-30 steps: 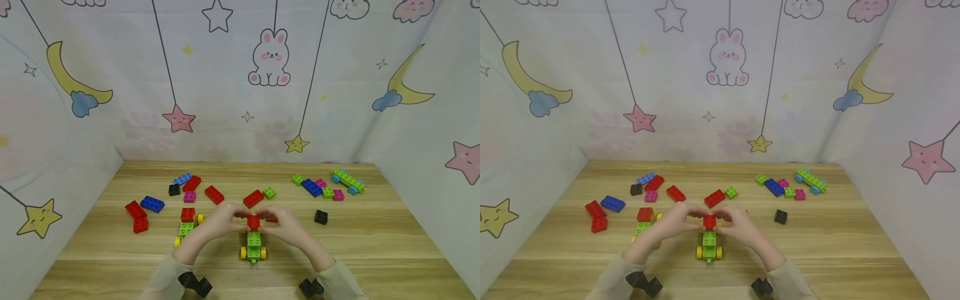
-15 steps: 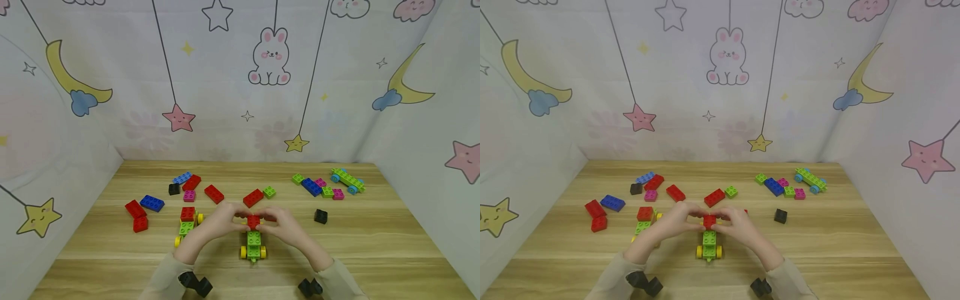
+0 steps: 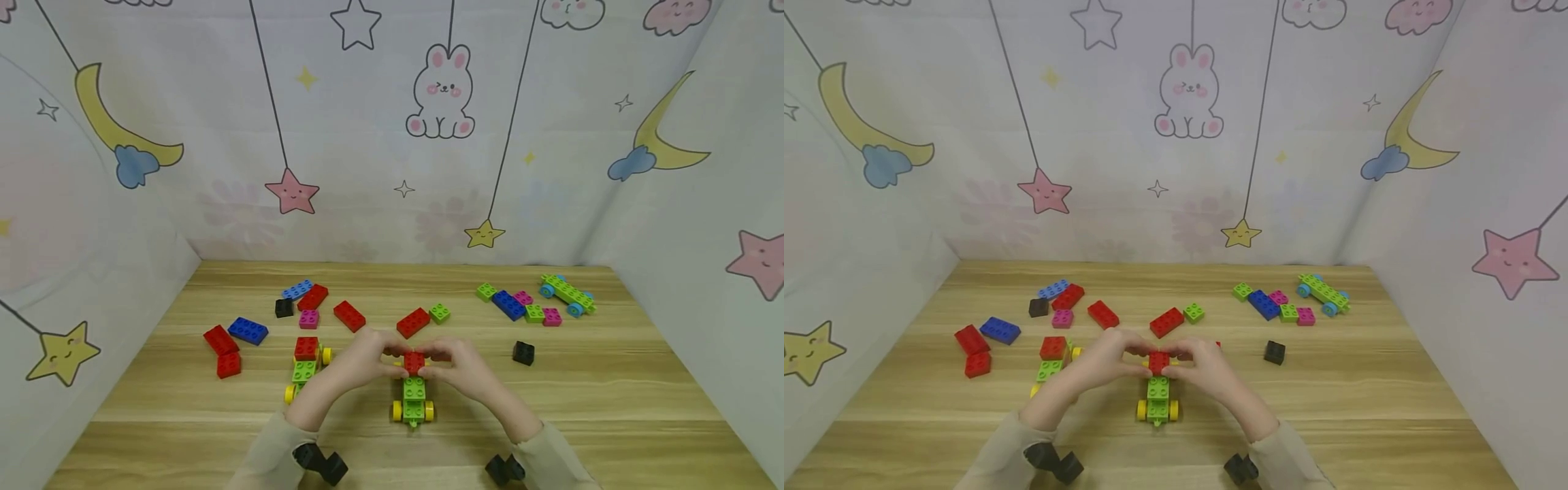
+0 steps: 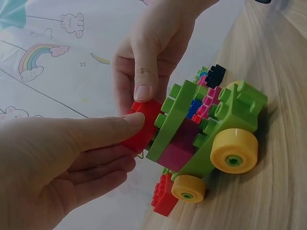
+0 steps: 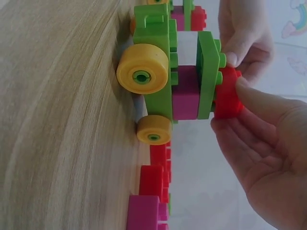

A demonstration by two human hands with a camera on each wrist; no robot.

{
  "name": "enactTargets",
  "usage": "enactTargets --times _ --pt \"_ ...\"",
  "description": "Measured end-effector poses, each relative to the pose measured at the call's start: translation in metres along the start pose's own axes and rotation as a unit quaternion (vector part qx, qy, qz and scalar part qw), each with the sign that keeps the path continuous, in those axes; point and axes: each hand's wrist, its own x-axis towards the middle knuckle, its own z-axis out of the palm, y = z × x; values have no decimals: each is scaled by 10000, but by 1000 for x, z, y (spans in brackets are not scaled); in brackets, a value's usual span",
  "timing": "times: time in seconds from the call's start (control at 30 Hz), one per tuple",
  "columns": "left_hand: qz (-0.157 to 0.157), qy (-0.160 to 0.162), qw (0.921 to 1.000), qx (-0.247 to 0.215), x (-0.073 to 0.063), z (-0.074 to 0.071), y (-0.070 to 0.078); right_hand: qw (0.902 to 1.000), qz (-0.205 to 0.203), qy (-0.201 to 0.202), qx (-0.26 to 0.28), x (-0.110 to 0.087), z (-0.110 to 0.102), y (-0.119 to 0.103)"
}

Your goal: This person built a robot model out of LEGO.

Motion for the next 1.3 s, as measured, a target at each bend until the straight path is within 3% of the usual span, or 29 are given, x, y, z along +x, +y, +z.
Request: enactTargets --times 0.3,0.57,1.3 --pt "-59 -53 9998 160 1 0 2 10000 -48 -6 -85 1 0 -2" --pt "-46 -107 9999 -77 2 0 0 9999 24 -32 -130 2 -1 -2" --pt "-110 -186 9996 161 3 2 -1 9995 250 -184 -48 5 1 0"
